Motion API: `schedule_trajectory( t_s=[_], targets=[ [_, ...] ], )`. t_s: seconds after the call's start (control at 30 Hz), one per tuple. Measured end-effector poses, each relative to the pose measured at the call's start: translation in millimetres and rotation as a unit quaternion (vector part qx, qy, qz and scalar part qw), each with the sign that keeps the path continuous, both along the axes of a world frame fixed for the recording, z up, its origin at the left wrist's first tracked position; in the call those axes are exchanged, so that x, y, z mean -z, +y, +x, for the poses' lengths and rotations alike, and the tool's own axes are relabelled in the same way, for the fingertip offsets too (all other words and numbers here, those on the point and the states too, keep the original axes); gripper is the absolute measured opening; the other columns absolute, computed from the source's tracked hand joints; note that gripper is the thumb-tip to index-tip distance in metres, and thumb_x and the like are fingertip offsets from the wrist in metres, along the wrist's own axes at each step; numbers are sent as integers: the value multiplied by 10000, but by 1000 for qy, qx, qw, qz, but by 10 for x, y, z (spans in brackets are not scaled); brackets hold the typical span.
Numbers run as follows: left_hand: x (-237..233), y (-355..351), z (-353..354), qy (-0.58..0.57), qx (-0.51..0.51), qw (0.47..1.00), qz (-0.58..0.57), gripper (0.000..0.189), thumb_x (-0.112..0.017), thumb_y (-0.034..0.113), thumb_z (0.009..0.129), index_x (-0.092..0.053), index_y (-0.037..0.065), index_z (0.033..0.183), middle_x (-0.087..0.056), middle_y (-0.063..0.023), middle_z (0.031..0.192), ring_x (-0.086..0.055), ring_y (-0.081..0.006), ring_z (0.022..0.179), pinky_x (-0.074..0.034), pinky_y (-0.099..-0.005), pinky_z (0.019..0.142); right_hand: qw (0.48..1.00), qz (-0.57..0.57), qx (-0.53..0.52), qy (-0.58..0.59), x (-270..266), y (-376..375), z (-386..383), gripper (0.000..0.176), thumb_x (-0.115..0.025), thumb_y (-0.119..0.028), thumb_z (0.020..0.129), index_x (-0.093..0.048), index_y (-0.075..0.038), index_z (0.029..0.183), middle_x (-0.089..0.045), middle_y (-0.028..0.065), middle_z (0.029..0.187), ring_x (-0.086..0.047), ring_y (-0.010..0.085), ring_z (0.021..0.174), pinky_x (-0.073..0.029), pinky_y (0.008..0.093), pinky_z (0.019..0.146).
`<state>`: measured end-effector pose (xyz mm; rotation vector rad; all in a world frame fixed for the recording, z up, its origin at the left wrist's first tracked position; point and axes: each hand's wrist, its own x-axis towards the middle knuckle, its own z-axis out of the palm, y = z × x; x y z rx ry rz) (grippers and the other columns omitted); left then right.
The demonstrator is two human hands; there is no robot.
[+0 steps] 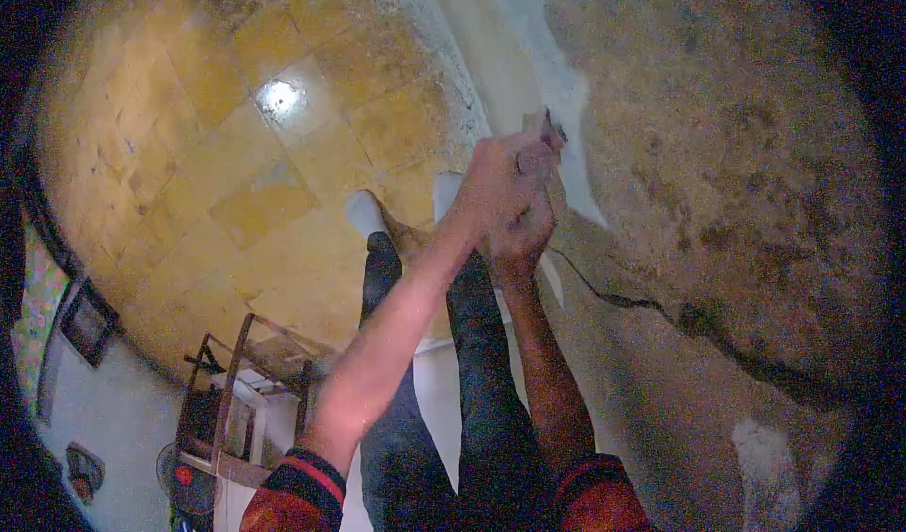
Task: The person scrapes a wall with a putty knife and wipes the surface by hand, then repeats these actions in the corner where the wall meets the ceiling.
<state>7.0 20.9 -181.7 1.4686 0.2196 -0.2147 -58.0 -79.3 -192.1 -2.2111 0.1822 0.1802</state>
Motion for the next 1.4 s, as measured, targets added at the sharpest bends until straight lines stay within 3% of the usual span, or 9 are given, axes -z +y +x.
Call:
schedule_trajectory(
  t_s=[0.27,0.47,0.57,0.7,0.87,1.0,1.17,1.27,1.4],
  targets=[
    [40,-140,-102,-11,-43,999,-16,353,-548,30,822,-570,-9,1172,-638,-253,846,-654,-404,830,-503,-407,744,993,-35,42,108,30,-53,-139,300,-686,-181,821,-603,-13,1056,-646,68,1046,-602,180,959,-470,321,832],
    [-98,77,67,78,-1,997,14,308,-590,55,810,-595,15,1116,-645,-244,843,-669,-372,829,-505,-394,753,996,26,70,51,-60,191,146,463,-681,-306,796,-580,-11,1138,-680,161,1015,-665,275,924,-510,377,773],
    [-115,16,26,45,-38,998,-28,188,-577,121,855,-617,25,1012,-660,-194,845,-668,-329,782,-511,-390,739,975,-194,-25,109,-280,130,109,471,-682,-317,796,-575,-2,1129,-676,170,1015,-659,278,919,-505,378,773],
    [96,75,77,51,50,996,52,160,-572,142,871,-625,30,971,-668,-164,859,-667,-295,787,-513,-376,759,998,3,36,55,-17,119,25,447,-682,-334,808,-586,1,1089,-674,165,1007,-646,300,920,-488,382,805],
    [-120,-145,-83,40,-43,998,-35,171,-589,127,842,-621,38,985,-669,-160,860,-667,-282,799,-511,-379,753,965,-203,-30,162,-420,106,57,364,-711,-231,786,-596,19,1024,-650,149,962,-628,251,928,-474,377,807],
    [-54,75,206,33,-12,998,47,385,-555,54,822,-544,-18,1200,-646,-242,873,-649,-411,875,-511,-418,771,999,-8,-34,-19,-180,98,262,410,-664,-294,810,-591,10,1075,-672,157,1010,-642,319,908,-483,404,801],
    [-111,-91,-30,37,-36,999,6,267,-546,198,882,-588,14,1070,-657,-204,862,-656,-361,835,-500,-427,739,984,-159,-23,82,-231,47,-15,396,-636,-271,812,-585,10,1086,-667,169,1003,-639,346,892,-487,413,784],
    [-37,1,86,49,-15,998,21,258,-545,238,899,-600,23,1030,-663,-181,859,-655,-342,822,-496,-426,747,994,-77,-71,-14,-257,18,224,418,-622,-291,822,-575,11,1107,-669,157,997,-641,347,886,-490,412,796],
    [-67,56,72,89,17,996,-10,244,-541,233,898,-604,14,984,-660,-182,843,-651,-347,818,-496,-426,749,989,98,80,75,-202,156,161,425,-627,-298,820,-580,15,1104,-668,159,994,-647,331,888,-492,403,800]
  ],
)
